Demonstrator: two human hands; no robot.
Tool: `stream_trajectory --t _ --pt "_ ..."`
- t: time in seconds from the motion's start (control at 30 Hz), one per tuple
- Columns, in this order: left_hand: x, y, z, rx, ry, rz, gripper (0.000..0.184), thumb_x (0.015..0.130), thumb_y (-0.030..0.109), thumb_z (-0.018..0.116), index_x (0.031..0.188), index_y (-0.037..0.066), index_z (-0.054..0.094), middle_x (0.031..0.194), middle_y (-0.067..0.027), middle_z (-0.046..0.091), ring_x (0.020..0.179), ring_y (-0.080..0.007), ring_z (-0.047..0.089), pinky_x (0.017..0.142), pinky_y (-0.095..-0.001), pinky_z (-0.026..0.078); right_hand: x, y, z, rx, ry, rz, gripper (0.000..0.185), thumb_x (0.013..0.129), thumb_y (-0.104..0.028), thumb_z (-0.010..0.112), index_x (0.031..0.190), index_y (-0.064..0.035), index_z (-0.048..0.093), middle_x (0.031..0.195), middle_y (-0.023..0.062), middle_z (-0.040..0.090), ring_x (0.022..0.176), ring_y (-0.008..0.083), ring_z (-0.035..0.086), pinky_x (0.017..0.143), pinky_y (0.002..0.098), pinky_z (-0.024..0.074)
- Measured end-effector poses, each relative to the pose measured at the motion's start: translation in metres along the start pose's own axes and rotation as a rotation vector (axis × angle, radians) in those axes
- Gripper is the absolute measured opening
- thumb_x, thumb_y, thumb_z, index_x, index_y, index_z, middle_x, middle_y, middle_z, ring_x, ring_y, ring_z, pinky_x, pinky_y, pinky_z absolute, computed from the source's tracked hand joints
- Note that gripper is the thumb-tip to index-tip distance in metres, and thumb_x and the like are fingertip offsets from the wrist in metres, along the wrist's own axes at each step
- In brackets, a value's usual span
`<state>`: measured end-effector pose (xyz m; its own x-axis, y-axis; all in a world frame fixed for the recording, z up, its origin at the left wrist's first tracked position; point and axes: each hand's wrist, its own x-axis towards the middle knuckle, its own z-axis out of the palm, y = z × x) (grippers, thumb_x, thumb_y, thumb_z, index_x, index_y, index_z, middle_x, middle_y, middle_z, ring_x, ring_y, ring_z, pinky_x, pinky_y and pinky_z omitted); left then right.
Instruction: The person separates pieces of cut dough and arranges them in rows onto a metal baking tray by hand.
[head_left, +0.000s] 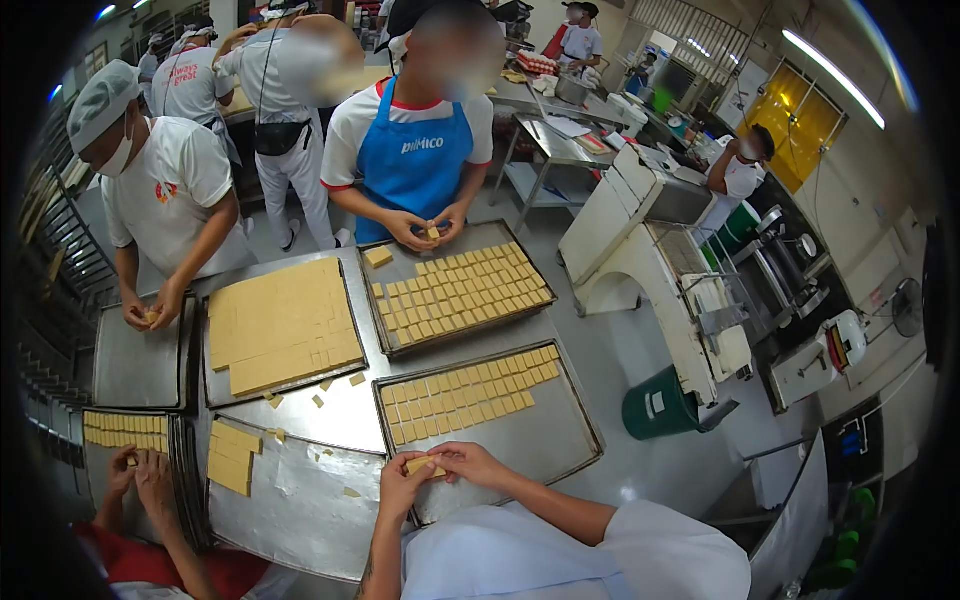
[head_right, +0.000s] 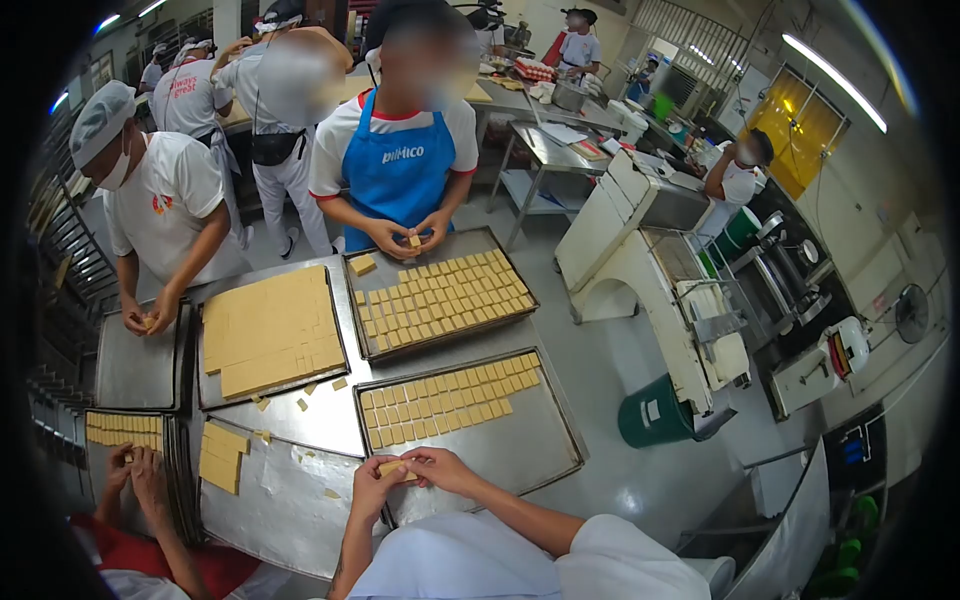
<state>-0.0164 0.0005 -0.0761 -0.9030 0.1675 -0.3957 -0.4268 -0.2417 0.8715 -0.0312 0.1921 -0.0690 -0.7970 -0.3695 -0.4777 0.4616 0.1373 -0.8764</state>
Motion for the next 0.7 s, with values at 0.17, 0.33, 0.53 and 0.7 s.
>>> stream_trajectory --t 0.17,0.33,0.53,0.7 --pt "-0.004 -0.002 0.001 0.052 0.013 0.023 0.033 0.086 0.012 0.079 0.109 -0.005 0.063 0.102 -0.0093 0.069 0.089 -0.0134 0.066 0.077 -0.0265 0.056 -0.002 0.005 0.002 0.038 0.017 -0.048 0.034 0.1 -0.028 0.063 0.124 -0.0048 0.065 0.085 0.0039 0.067 0.07 0.0089 0.063 0.066 0.0234 0.0534" --pt "-0.011 0.006 0.005 0.036 0.013 0.018 0.032 0.086 0.013 0.079 0.109 -0.004 0.064 0.099 -0.0086 0.069 0.087 -0.0125 0.066 0.078 -0.0254 0.056 -0.006 0.007 0.003 0.06 0.018 -0.053 0.034 0.099 -0.028 0.064 0.124 -0.0054 0.065 0.084 0.0036 0.066 0.069 0.0092 0.064 0.064 0.0234 0.0541" --pt "-0.014 0.004 0.007 0.05 0.006 0.018 0.033 0.086 0.012 0.079 0.11 -0.004 0.064 0.1 -0.0085 0.069 0.088 -0.0126 0.066 0.079 -0.0253 0.056 -0.015 0.003 0.002 0.03 0.003 -0.051 0.035 0.101 -0.027 0.062 0.127 -0.0028 0.063 0.093 0.0046 0.067 0.075 0.0098 0.063 0.07 0.0246 0.0535" --pt "-0.02 0.007 0.01 0.051 0.0 0.003 0.032 0.086 0.012 0.078 0.11 -0.004 0.064 0.102 -0.0089 0.069 0.09 -0.0133 0.066 0.08 -0.0262 0.056 -0.022 -0.002 0.005 0.026 0.02 -0.048 0.034 0.1 -0.026 0.062 0.126 -0.0032 0.064 0.09 0.0045 0.067 0.074 0.0097 0.063 0.069 0.0246 0.0541"
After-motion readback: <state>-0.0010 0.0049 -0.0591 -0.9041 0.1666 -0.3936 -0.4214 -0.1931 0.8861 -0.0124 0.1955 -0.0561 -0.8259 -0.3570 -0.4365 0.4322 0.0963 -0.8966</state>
